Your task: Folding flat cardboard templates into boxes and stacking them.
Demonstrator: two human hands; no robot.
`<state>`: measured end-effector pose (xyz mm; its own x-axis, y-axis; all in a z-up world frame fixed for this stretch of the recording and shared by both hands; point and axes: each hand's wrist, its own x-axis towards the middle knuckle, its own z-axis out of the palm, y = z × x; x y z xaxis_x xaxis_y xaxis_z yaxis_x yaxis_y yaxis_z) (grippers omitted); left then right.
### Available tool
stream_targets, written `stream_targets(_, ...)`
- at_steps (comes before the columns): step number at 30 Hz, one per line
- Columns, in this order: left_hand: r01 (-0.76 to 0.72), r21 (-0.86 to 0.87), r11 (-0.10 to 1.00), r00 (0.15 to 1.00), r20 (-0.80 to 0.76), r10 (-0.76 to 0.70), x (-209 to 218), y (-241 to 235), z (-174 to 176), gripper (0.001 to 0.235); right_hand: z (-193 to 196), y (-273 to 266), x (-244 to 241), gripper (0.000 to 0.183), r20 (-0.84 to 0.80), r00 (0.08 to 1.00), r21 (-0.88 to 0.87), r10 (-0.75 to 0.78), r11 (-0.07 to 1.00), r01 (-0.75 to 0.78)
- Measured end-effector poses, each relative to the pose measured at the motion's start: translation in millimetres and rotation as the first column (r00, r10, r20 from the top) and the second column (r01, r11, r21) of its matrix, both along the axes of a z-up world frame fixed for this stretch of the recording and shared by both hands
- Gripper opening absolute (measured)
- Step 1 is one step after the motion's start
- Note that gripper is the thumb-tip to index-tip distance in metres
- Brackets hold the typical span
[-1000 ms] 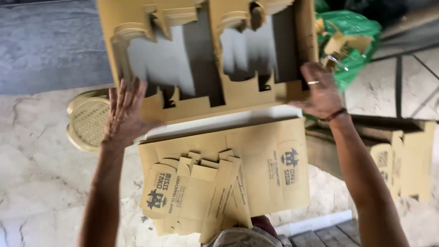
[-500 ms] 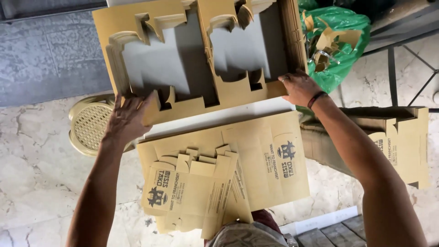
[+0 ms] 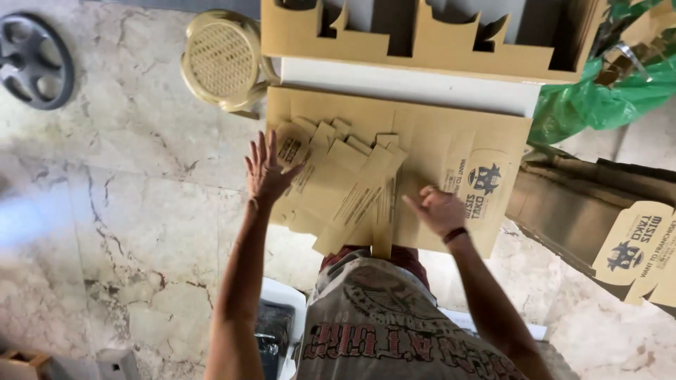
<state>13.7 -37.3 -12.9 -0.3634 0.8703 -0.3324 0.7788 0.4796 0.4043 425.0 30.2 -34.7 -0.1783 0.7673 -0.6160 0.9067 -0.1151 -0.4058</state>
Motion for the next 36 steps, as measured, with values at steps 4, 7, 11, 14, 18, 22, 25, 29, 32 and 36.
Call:
stream_targets(4, -0.166, -0.175, 0.97, 0.985, 0.012, 0.17, 17, -59, -23, 0.118, -18, -53, -32, 0.087, -0.064, 0.986, 0.159, 0.152, 0.977, -0.14)
stream_targets(7, -0.238, -0.15, 0.96, 0.971, -0.033, 0.236, 14, -66, -19, 0.119, -16, -52, -55, 0.095, -0.081, 0.976, 0.361, 0.2, 0.919, -0.159)
stream_targets(11, -0.239, -0.077, 0.968, 0.965, 0.087, 0.246, -8, -49, 3, 0.129, -18, -43, -61, 0.099, -0.102, 0.974, 0.385, 0.202, 0.911, -0.148)
stream_targets(14, -0.16, -0.177, 0.971, 0.982, 0.074, 0.175, -29, -43, -25, 0.112, -17, -55, -59, 0.09, -0.073, 0.982, 0.384, 0.172, 0.914, -0.132)
stream_targets(18, -0.117, -0.187, 0.975, 0.992, 0.031, 0.125, -43, -42, -34, 0.1, -27, -86, -68, 0.085, 0.02, 0.992, 0.384, 0.123, 0.915, -0.122)
stream_targets(22, 0.049, -0.276, 0.96, 0.997, -0.039, -0.062, -40, -76, -61, 0.082, -14, -99, -92, 0.084, 0.173, 0.973, 0.391, 0.153, 0.896, -0.211)
stream_targets(25, 0.121, -0.242, 0.963, 0.988, -0.069, -0.142, -32, -78, -12, 0.081, -10, -97, -100, 0.084, 0.18, 0.98, 0.436, 0.086, 0.886, -0.157)
stream_targets(29, 0.348, -0.048, 0.936, 0.936, 0.078, -0.344, -36, -31, 26, 0.099, -47, -120, -92, 0.057, 0.059, 0.997, 0.602, -0.045, 0.799, 0.0)
stream_targets(32, 0.607, 0.071, 0.792, 0.792, 0.031, -0.61, -18, 16, 25, 0.105, -33, -173, -94, 0.064, -0.348, 0.937, 0.092, -0.024, 0.994, 0.06)
stream_targets(36, 0.801, 0.025, 0.598, 0.598, 0.02, -0.801, 29, 67, 0, 0.112, -37, -233, -111, 0.061, -0.435, 0.889, -0.249, 0.143, 0.93, -0.271)
